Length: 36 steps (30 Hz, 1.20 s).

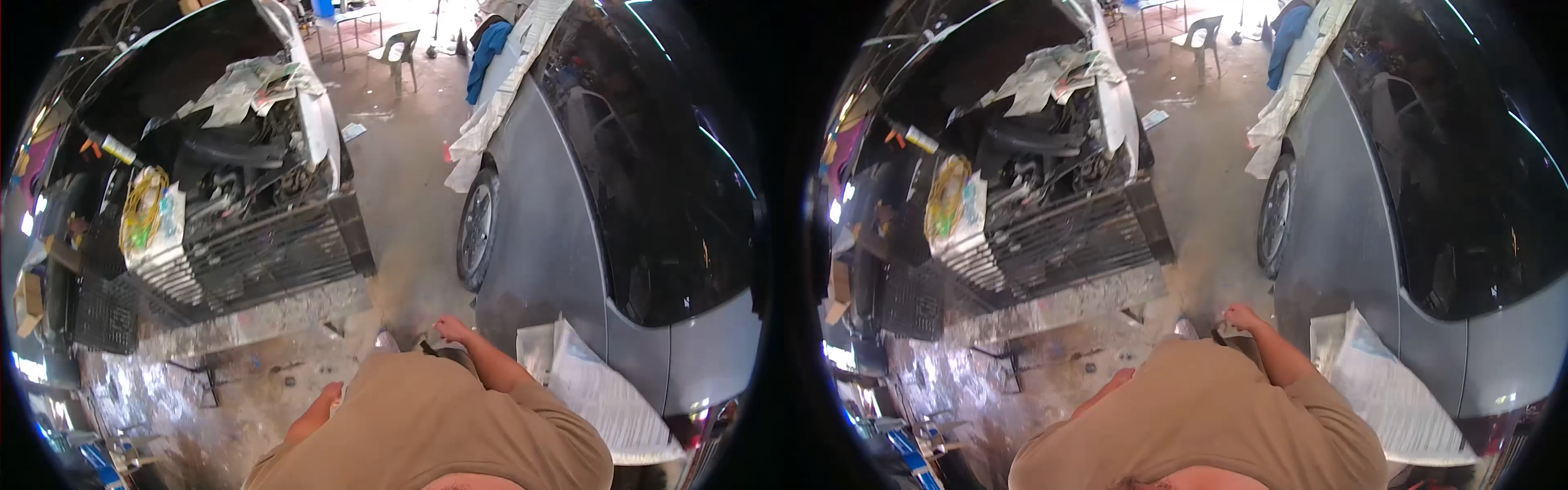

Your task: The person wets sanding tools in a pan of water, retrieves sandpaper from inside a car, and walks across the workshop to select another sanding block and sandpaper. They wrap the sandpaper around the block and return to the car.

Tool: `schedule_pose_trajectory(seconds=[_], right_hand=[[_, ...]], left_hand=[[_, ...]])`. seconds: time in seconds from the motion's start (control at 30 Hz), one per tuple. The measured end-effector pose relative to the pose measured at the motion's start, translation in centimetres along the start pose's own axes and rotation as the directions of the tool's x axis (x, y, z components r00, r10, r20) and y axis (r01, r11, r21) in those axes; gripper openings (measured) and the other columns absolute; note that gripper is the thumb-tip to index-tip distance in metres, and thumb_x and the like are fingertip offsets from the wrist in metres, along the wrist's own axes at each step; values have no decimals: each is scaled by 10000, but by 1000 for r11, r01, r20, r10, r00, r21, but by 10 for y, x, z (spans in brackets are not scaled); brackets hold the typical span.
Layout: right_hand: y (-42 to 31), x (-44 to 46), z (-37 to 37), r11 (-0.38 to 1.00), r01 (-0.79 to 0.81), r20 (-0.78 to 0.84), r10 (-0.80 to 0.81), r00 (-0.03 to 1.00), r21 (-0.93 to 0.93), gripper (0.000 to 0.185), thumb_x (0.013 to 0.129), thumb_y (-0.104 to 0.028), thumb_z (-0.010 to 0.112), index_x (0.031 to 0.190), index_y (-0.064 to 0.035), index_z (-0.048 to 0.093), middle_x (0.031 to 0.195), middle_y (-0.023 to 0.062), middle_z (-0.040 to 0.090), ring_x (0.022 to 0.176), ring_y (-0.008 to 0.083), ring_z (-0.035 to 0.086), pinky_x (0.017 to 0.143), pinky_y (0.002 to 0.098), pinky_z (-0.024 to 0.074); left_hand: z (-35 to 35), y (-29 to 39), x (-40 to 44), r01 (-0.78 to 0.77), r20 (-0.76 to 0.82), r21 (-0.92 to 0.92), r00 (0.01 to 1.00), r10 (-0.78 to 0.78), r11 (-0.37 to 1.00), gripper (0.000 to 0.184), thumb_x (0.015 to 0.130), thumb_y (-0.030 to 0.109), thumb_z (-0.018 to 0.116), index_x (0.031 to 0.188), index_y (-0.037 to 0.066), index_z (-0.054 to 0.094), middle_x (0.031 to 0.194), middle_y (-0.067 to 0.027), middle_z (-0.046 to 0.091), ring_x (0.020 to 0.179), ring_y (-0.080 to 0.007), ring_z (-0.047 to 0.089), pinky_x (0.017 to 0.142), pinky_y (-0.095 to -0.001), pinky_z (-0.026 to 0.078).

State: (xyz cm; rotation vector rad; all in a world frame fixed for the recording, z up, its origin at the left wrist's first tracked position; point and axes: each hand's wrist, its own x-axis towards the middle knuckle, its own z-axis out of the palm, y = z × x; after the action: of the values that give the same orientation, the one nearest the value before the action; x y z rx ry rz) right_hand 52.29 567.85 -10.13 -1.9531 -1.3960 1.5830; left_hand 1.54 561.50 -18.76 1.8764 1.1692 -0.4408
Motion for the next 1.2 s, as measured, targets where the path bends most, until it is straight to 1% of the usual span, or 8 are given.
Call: schedule_pose_trajectory(seconds=[0.1,0.23,0.33,0.43,0.63,0.9,1.17,1.2], right_hand=[[-54,20,-49,745,-289,118,275,954,602,354,933,-367,561,1107,-59,543,947,134,612,718,240,636,603,386,536],[-20,97,-92,614,-340,162,327,931,712,438,953,-384,542,1194,-30,457,1026,176,582,735,265,670,595,391,568],[-28,178,-153,810,-312,52,331,942,496,450,931,-397,566,1108,15,525,944,191,627,757,263,686,615,393,563],[-60,274,-252,996,-81,-194,87,977,35,422,881,-375,621,1036,16,626,902,164,674,805,286,677,707,409,537],[-170,400,-459,996,-19,-210,1,978,-84,460,868,-379,593,1121,4,631,1031,193,679,977,325,647,850,420,492],[-245,617,-618,992,91,-161,-76,984,91,395,907,-293,596,1132,32,600,942,95,664,826,184,619,764,351,499],[-296,769,-767,964,37,-285,41,958,263,323,921,-234,599,1141,2,599,959,72,660,818,161,618,737,306,508],[-304,780,-786,954,40,-319,60,946,297,327,922,-233,598,1151,1,594,969,72,659,822,160,621,737,305,510]], left_hand=[[-128,12,102,193,194,-39,964,-182,980,245,890,171,539,1045,-16,569,955,-270,635,903,-420,631,776,-484,494],[-269,16,249,-226,-309,286,898,313,931,275,909,248,510,1029,9,572,1011,-258,633,991,-447,587,802,-482,484],[-360,56,368,68,-327,-534,903,-280,843,331,939,331,476,941,21,592,942,-219,651,920,-424,609,746,-473,487],[-437,151,402,90,-170,-859,878,-447,504,437,959,405,439,846,17,606,858,-173,654,878,-343,624,693,-458,483],[-469,163,525,107,-197,-491,953,-229,865,546,948,465,432,867,-39,626,752,-207,640,661,-377,626,626,-460,482],[-583,196,676,274,48,-412,959,-279,869,534,927,458,439,875,-34,641,773,-221,646,730,-377,641,671,-483,480],[-874,184,917,-10,-9,-24,1000,9,1000,510,916,443,448,850,-23,645,785,-217,651,735,-372,643,680,-488,478],[-909,186,951,142,-2,-185,989,-145,972,492,906,431,455,830,-15,648,787,-214,656,740,-370,643,681,-489,477]])
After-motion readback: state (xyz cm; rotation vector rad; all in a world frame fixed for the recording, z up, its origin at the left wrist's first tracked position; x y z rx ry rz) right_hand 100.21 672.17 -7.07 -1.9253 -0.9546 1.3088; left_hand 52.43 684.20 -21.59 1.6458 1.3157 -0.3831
